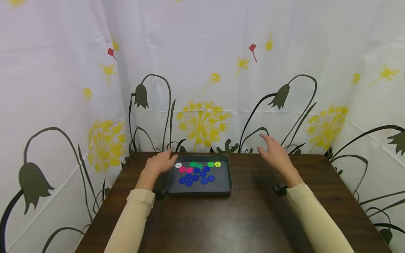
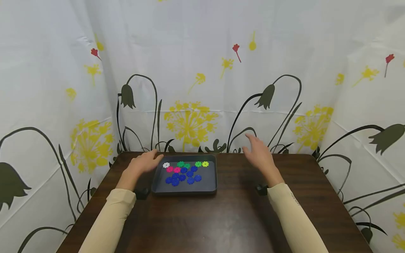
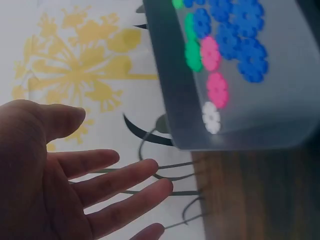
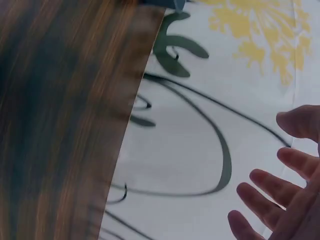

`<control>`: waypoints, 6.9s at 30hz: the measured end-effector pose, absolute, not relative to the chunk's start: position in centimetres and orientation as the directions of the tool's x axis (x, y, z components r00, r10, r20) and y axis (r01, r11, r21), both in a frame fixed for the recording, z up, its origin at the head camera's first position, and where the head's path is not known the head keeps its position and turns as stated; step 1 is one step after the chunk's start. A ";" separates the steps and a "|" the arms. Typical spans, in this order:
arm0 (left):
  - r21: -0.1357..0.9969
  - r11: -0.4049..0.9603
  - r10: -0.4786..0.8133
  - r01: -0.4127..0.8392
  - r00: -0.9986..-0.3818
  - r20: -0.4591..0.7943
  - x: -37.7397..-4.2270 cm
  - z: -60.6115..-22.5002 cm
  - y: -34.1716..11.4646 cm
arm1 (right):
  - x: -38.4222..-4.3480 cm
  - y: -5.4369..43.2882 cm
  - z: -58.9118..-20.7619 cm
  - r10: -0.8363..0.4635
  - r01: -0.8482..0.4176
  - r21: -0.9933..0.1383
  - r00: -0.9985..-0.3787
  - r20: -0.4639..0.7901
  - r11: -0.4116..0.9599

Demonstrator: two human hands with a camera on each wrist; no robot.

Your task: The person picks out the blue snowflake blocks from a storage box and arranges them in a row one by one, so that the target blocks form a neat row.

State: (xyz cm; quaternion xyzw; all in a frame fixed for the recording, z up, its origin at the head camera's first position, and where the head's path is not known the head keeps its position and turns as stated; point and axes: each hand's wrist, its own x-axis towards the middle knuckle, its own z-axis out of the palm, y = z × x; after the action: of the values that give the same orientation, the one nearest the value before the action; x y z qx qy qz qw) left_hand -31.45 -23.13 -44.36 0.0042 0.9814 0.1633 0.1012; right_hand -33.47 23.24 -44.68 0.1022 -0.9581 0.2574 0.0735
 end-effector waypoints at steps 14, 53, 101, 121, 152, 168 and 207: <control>0.339 0.934 -0.039 -0.112 -0.976 -0.214 -30.4 -48.0 -24.3 | -33.6 17.3 -47.1 -0.181 -0.252 -0.545 -0.967 0.181 0.800; 0.422 0.901 0.000 -0.101 -0.973 -0.233 -28.0 -53.1 -25.0 | -33.0 7.3 -53.4 -0.555 -0.446 -0.546 -0.831 -0.041 0.709; 0.769 0.638 0.089 -0.033 -0.989 -0.116 -27.8 -55.5 -27.3 | -32.3 6.4 -53.7 -0.440 -0.390 -0.371 -0.896 -0.055 0.843; 0.772 0.635 0.096 -0.039 -0.987 -0.128 -28.2 -56.0 -27.3 | -32.2 7.8 -53.7 -0.537 -0.471 -0.482 -0.844 0.002 0.739; 0.765 0.642 0.079 -0.043 -0.989 -0.122 -28.0 -56.0 -27.4 | -31.2 14.7 -52.2 -0.454 -0.450 -0.640 -0.874 0.173 0.623; 0.758 0.651 0.105 -0.045 -0.983 -0.148 -28.3 -55.3 -27.4 | -32.7 18.9 -53.5 -0.331 -0.328 -0.770 -0.930 0.162 0.547; 0.755 0.654 0.105 -0.046 -0.983 -0.151 -28.1 -55.3 -27.3 | -33.9 19.5 -55.5 -0.120 0.048 -0.848 -0.984 -0.130 0.527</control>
State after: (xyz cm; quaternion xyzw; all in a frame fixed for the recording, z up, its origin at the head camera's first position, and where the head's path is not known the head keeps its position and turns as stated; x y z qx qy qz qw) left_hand -28.07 -27.26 -55.27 0.0162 0.9048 0.4157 0.0906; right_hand -33.92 19.47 -55.47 0.0206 -0.8696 0.4857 -0.0864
